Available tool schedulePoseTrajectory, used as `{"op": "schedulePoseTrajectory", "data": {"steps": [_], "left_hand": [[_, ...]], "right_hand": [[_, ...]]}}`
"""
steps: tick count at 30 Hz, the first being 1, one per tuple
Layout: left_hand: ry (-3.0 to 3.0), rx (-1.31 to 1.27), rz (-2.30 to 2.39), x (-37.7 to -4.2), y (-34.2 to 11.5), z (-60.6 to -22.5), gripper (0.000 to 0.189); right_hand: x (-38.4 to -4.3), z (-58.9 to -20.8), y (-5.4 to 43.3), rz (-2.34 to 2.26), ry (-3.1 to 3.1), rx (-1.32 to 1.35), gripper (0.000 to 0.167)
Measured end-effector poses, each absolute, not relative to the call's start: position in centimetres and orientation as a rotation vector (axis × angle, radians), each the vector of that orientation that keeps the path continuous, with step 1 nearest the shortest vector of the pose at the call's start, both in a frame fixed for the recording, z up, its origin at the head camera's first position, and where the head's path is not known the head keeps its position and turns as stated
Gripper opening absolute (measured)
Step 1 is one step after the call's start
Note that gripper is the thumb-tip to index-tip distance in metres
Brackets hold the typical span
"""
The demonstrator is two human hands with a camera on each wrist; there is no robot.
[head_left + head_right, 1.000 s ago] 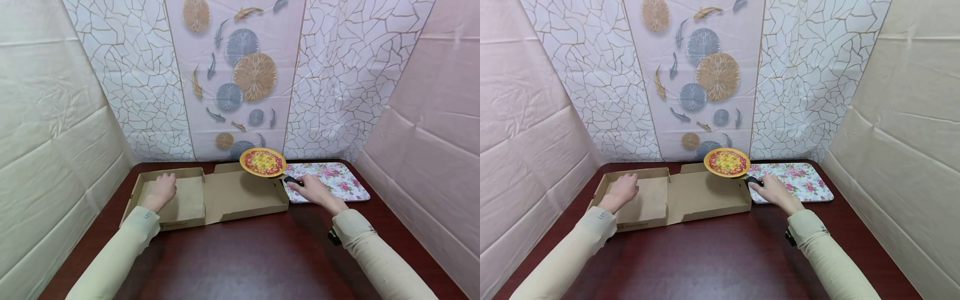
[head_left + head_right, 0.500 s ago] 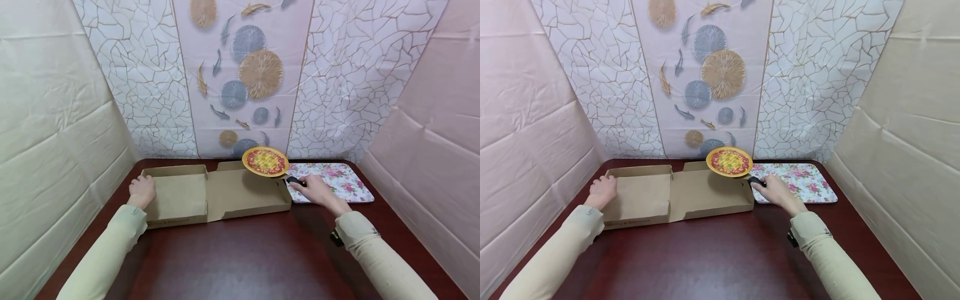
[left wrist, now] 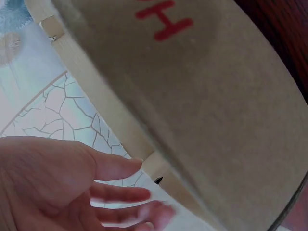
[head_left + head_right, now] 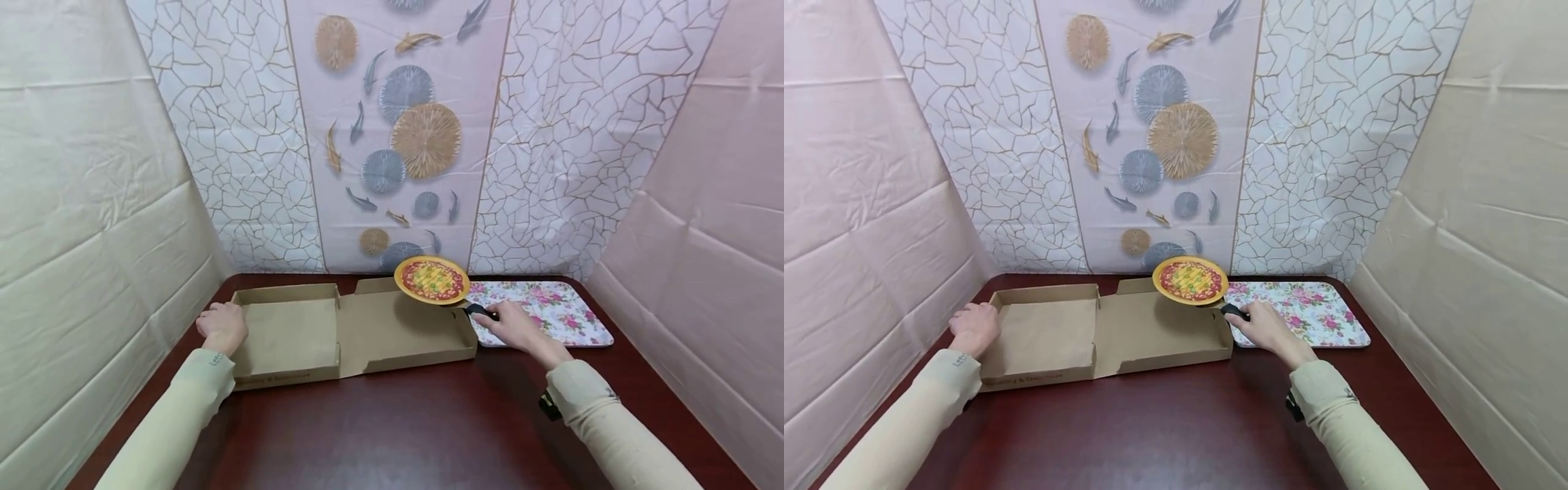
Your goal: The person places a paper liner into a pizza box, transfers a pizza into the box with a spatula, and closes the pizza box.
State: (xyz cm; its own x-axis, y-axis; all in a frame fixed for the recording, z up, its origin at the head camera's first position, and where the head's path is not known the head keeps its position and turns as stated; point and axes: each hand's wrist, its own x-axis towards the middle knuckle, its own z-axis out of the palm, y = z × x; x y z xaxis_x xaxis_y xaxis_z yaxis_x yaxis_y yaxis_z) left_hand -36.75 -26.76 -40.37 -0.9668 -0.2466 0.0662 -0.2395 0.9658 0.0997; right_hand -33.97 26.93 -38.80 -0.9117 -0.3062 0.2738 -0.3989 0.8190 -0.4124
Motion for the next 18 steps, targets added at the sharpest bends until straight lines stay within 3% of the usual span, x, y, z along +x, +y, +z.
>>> {"op": "schedulePoseTrajectory", "data": {"steps": [5, 18], "left_hand": [[-3.131, 0.359, -0.16, -36.8, -27.3, -40.4, 0.029], [-3.086, 0.226, -0.256, -36.3, -28.5, -40.6, 0.031]], "right_hand": [[-34.0, -38.7, 26.6, 0.679, -2.815, 0.544, 0.033], [-34.2, -38.8, 25.5, 0.698, -2.816, 0.552, 0.036]]}}
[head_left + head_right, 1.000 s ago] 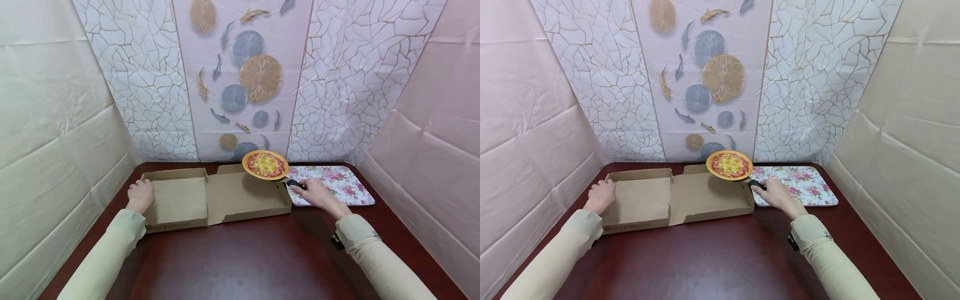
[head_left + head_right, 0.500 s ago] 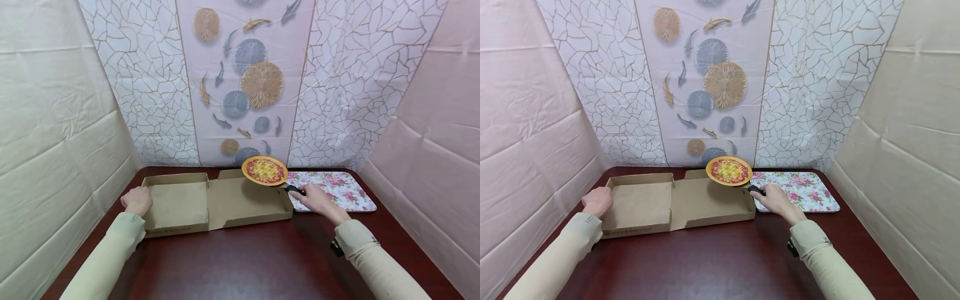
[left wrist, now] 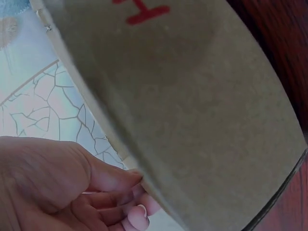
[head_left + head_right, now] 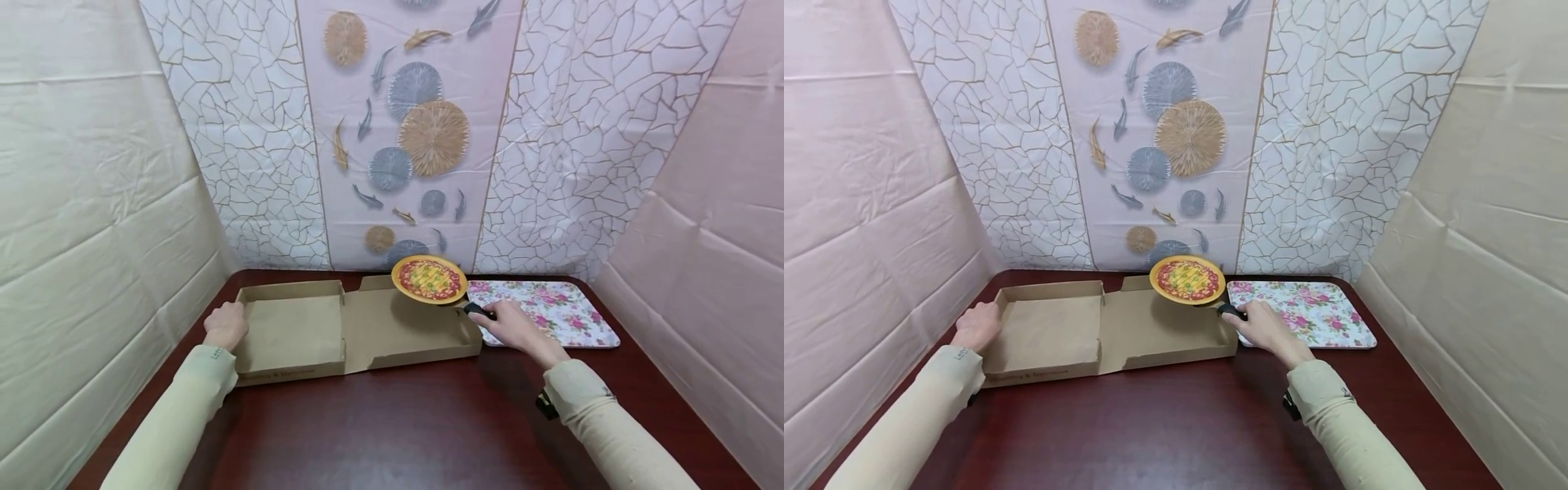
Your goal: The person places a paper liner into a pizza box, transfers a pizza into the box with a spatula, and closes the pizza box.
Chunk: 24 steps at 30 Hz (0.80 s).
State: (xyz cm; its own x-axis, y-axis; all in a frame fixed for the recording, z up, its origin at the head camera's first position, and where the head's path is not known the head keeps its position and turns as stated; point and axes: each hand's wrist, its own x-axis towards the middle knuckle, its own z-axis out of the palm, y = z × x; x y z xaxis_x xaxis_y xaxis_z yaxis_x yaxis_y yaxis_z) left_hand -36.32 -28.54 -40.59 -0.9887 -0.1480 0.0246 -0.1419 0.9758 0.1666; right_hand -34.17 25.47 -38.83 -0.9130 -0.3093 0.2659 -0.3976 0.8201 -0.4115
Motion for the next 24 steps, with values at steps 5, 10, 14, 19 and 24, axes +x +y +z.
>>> {"op": "schedulePoseTrajectory", "data": {"steps": [5, 10, 14, 19, 24], "left_hand": [[-3.077, 0.198, -0.263, -36.3, -28.6, -40.8, 0.03], [-3.058, 0.153, -0.249, -36.3, -28.9, -40.8, 0.029], [-3.055, 0.14, -0.252, -36.3, -29.0, -40.8, 0.028], [-3.047, 0.147, -0.254, -36.2, -29.0, -40.8, 0.028], [-3.034, 0.143, -0.261, -36.0, -29.2, -40.7, 0.027]], "right_hand": [[-34.0, -38.8, 25.3, 0.698, -2.822, 0.547, 0.037], [-34.0, -39.0, 25.1, 0.702, -2.831, 0.553, 0.036], [-34.2, -39.1, 24.9, 0.688, -2.83, 0.55, 0.038], [-34.3, -39.0, 24.6, 0.683, -2.825, 0.562, 0.038], [-34.5, -38.8, 24.1, 0.697, -2.834, 0.582, 0.035]]}}
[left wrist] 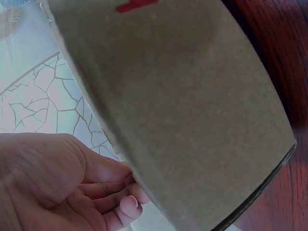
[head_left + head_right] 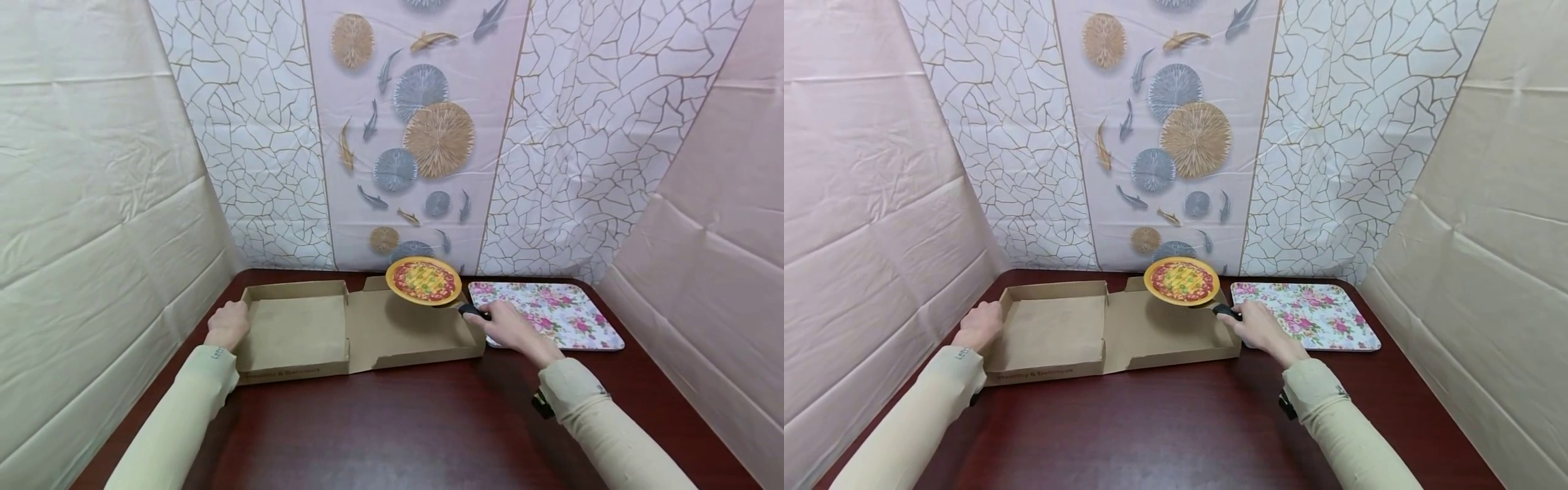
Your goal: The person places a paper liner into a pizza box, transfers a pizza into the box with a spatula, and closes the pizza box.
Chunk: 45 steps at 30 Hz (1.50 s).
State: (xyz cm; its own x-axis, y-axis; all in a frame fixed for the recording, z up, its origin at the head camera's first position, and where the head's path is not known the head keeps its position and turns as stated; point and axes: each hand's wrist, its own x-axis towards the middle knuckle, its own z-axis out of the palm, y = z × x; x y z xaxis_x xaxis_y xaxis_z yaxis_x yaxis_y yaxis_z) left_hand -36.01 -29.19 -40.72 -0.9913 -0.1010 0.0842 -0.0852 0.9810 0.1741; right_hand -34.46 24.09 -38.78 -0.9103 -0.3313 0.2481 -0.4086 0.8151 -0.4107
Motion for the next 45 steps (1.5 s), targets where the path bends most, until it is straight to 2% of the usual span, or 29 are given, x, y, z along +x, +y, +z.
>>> {"op": "schedulePoseTrajectory", "data": {"steps": [9, 45], "left_hand": [[-3.043, 0.129, -0.249, -35.9, -29.2, -40.7, 0.025], [-3.033, 0.138, -0.22, -36.1, -29.1, -41.1, 0.025]], "right_hand": [[-34.8, -38.7, 23.4, 0.698, -2.833, 0.58, 0.032], [-34.9, -38.3, 21.8, 0.751, -2.853, 0.646, 0.036]]}}
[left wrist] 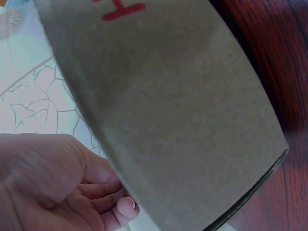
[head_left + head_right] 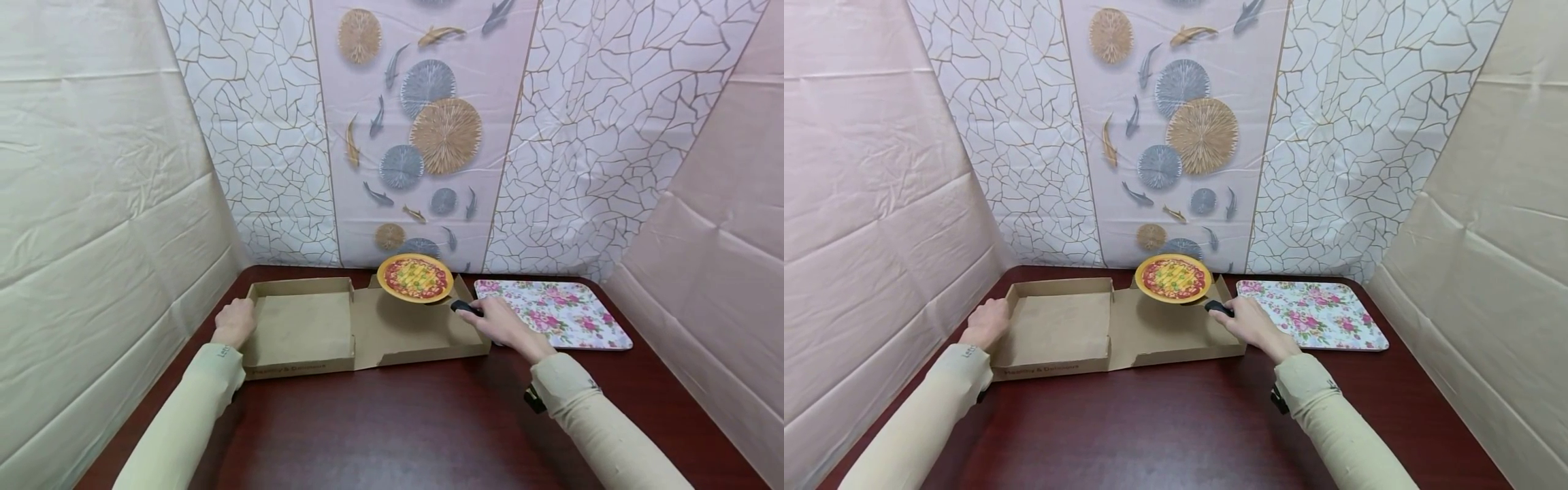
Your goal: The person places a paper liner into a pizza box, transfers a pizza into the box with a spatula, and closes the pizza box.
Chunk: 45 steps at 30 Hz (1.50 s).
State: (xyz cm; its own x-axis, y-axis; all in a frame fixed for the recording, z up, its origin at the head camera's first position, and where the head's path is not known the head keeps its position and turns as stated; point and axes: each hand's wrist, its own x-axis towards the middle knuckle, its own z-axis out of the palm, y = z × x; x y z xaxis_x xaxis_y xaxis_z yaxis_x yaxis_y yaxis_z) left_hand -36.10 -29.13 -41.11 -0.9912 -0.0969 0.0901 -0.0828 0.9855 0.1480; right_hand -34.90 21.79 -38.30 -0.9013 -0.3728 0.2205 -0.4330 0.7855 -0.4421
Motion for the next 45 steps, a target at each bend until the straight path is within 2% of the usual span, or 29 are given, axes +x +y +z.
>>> {"op": "schedulePoseTrajectory", "data": {"steps": [45], "left_hand": [[-3.012, 0.09, -0.235, -36.4, -29.8, -41.6, 0.024]], "right_hand": [[-35.8, -38.2, 18.6, 0.793, -2.825, 0.721, 0.037]]}}
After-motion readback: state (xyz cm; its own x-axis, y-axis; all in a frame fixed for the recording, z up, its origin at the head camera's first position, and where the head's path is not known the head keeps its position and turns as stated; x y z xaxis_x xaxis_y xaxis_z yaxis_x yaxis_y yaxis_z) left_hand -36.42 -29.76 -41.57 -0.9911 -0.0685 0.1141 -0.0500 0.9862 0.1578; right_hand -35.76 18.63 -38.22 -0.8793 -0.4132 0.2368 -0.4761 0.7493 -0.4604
